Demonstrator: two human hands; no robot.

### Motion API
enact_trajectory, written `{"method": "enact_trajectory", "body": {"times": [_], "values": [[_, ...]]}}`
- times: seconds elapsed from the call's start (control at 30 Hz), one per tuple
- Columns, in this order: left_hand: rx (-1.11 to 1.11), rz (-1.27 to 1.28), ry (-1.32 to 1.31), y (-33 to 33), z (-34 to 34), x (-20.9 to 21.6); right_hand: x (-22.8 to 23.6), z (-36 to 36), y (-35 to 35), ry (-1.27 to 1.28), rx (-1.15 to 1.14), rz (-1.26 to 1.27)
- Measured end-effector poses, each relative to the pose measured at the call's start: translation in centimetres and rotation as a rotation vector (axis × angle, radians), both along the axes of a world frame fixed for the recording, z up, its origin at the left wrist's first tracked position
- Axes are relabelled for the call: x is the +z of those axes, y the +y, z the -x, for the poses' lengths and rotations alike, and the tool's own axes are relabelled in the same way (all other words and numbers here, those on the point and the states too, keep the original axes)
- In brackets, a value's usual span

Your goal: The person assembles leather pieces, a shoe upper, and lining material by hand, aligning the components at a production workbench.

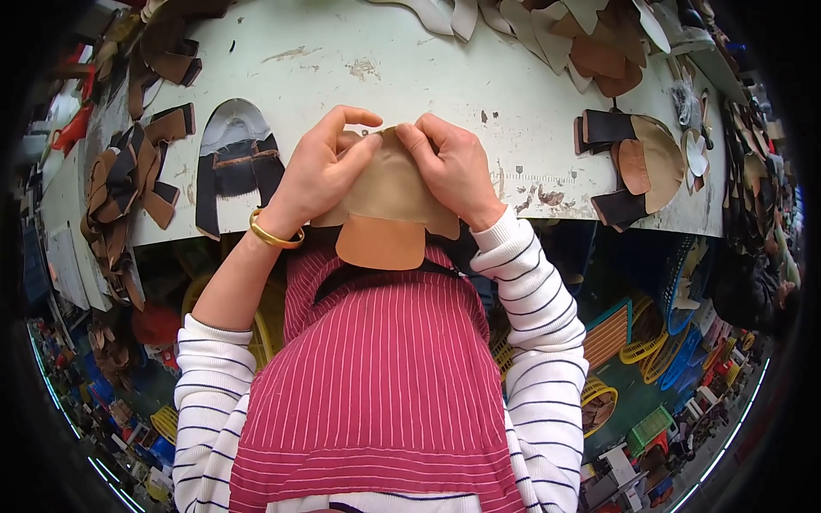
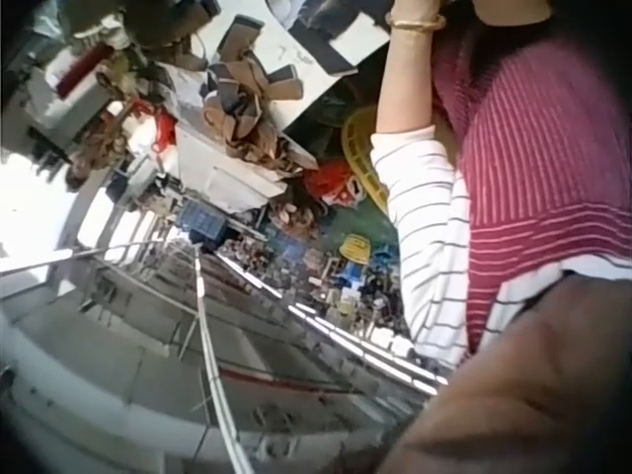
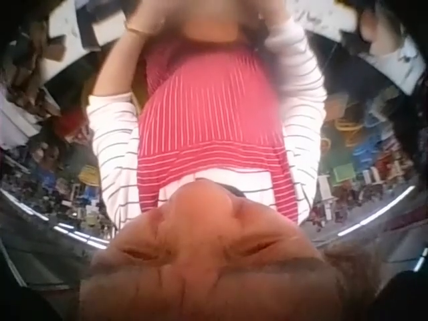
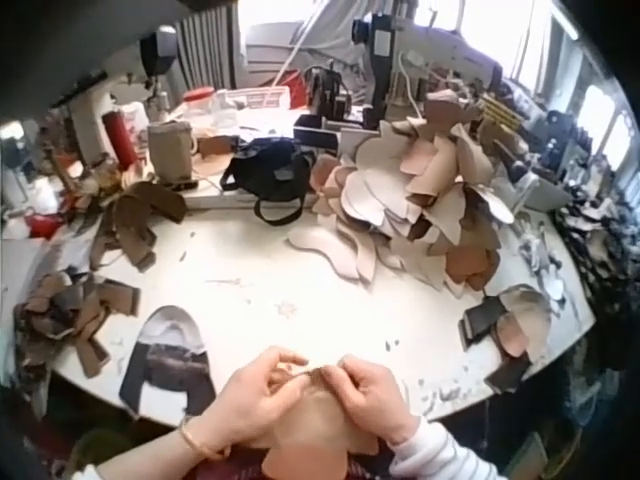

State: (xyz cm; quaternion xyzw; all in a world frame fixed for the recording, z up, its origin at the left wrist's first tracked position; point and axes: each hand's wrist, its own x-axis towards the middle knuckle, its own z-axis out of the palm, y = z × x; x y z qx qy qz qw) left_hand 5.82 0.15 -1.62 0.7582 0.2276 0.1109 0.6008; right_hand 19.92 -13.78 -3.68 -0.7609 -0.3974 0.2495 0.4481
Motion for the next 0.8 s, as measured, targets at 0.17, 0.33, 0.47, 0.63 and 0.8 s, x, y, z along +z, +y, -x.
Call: {"method": "enact_trajectory", "body": {"times": [0.17,0.33,0.47,0.63,0.8], "values": [[-0.045,-0.158,-0.048,0.0,1.2,0.3,1.0,1.5,-0.3,0.1,0.027,-0.17],[-0.085,-0.298,-0.038,-0.4,1.7,0.6,1.0,1.3,-0.8,-0.109,0.138,-0.189],[-0.069,-0.415,-0.141,-0.6,1.8,-0.4,0.8,1.5,-0.9,-0.168,0.108,-0.228],[-0.044,-0.427,-0.274,-0.9,1.7,-1.3,0.2,1.2,-1.0,-0.281,0.139,-0.317],[-0.13,-0.365,-0.184,-0.5,2.2,-1.3,-0.1,1.2,-1.2,-0.357,0.222,-0.28]]}}
